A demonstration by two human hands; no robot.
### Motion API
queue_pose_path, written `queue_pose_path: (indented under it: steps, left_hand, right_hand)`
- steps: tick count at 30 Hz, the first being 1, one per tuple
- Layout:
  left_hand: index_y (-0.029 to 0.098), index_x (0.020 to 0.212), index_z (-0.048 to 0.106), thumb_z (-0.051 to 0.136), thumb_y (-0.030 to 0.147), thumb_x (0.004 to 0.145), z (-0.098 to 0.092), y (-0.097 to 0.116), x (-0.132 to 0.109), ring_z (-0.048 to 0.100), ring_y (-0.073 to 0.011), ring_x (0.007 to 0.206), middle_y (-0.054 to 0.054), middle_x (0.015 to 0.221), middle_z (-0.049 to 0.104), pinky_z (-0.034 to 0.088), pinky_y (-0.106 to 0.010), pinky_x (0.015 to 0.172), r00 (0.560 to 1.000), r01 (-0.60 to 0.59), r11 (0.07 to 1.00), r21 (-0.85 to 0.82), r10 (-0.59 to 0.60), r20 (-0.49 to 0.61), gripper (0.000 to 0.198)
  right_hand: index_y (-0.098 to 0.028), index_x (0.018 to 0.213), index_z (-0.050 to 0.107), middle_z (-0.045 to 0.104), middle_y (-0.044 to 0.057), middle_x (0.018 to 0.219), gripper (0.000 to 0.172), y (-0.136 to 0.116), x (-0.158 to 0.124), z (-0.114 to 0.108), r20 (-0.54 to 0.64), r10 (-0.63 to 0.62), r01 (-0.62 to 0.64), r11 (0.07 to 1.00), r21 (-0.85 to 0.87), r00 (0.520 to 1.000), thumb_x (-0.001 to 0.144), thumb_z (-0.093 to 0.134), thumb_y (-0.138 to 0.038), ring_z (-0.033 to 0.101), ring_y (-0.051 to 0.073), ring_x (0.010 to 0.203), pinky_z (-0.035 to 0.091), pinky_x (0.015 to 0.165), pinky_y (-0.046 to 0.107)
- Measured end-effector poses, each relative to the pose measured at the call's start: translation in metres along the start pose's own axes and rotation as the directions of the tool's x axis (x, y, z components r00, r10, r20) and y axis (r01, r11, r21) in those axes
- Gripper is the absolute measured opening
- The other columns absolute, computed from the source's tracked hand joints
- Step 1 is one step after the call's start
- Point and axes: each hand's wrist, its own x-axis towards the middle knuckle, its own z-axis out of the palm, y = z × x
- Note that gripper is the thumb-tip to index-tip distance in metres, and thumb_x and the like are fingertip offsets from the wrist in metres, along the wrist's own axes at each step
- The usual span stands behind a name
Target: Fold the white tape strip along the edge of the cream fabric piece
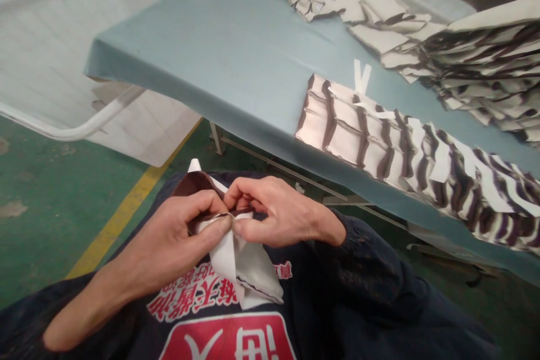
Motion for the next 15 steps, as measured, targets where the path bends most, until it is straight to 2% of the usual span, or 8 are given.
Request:
queue_pose_path:
  steps: [3, 6, 9, 12, 15]
  left_hand:
    - [0.023, 0.080, 0.078, 0.072, 0.047, 0.101, -0.012, -0.001, -0.001, 0.061, -0.0188, 0.063, 0.000, 0.072, 0.073, 0.045, -0.026, 0.057, 0.990, 0.015, 1.000, -0.018, -0.012, 0.138, 0.032]
    - [0.024, 0.086, 0.084, 0.064, 0.051, 0.105, -0.021, 0.002, 0.001, 0.070, -0.0225, 0.078, -0.002, 0.086, 0.081, 0.055, -0.027, 0.070, 0.975, 0.038, 0.999, -0.019, -0.033, 0.218, 0.038]
    - [0.022, 0.078, 0.077, 0.054, 0.052, 0.110, -0.021, 0.004, 0.005, 0.062, -0.0174, 0.074, 0.001, 0.079, 0.073, 0.050, -0.023, 0.068, 0.972, 0.103, 0.995, -0.012, -0.098, 0.213, 0.050]
    - [0.021, 0.075, 0.070, 0.051, 0.052, 0.110, -0.016, 0.002, 0.006, 0.047, -0.0130, 0.066, 0.005, 0.072, 0.058, 0.039, -0.022, 0.058, 0.943, 0.205, 0.976, -0.074, -0.176, 0.284, 0.050]
    - [0.020, 0.078, 0.070, 0.050, 0.052, 0.108, -0.013, 0.001, 0.006, 0.046, -0.0133, 0.067, 0.005, 0.073, 0.058, 0.038, -0.023, 0.059, 0.921, 0.208, 0.973, -0.102, -0.160, 0.356, 0.047]
  right_hand:
    - [-0.023, 0.085, 0.064, 0.061, -0.008, 0.074, 0.014, -0.004, -0.004, 0.004, -0.022, 0.006, -0.008, 0.992, -0.130, 1.000, 0.081, 0.077, -0.022, 0.050, 0.013, 0.069, 0.035, 0.070, 0.030]
    - [-0.023, 0.080, 0.065, 0.059, -0.008, 0.071, 0.013, -0.003, -0.006, 0.006, -0.028, 0.017, -0.022, 0.987, -0.161, 0.999, 0.081, 0.078, -0.021, 0.049, 0.013, 0.068, 0.035, 0.071, 0.030]
    - [-0.023, 0.080, 0.066, 0.058, -0.008, 0.071, 0.012, 0.001, -0.007, 0.008, -0.052, -0.013, 0.005, 0.988, -0.157, 0.999, 0.083, 0.077, -0.022, 0.049, 0.012, 0.068, 0.036, 0.072, 0.030]
    - [-0.023, 0.080, 0.065, 0.059, -0.007, 0.072, 0.012, 0.006, -0.007, 0.011, -0.090, -0.100, 0.081, 0.977, -0.196, 0.991, 0.083, 0.077, -0.023, 0.048, 0.012, 0.067, 0.035, 0.072, 0.030]
    - [-0.023, 0.081, 0.066, 0.064, -0.006, 0.074, 0.012, 0.010, -0.009, 0.013, -0.088, -0.173, 0.153, 0.968, -0.198, 0.981, 0.084, 0.077, -0.024, 0.052, 0.013, 0.068, 0.036, 0.072, 0.030]
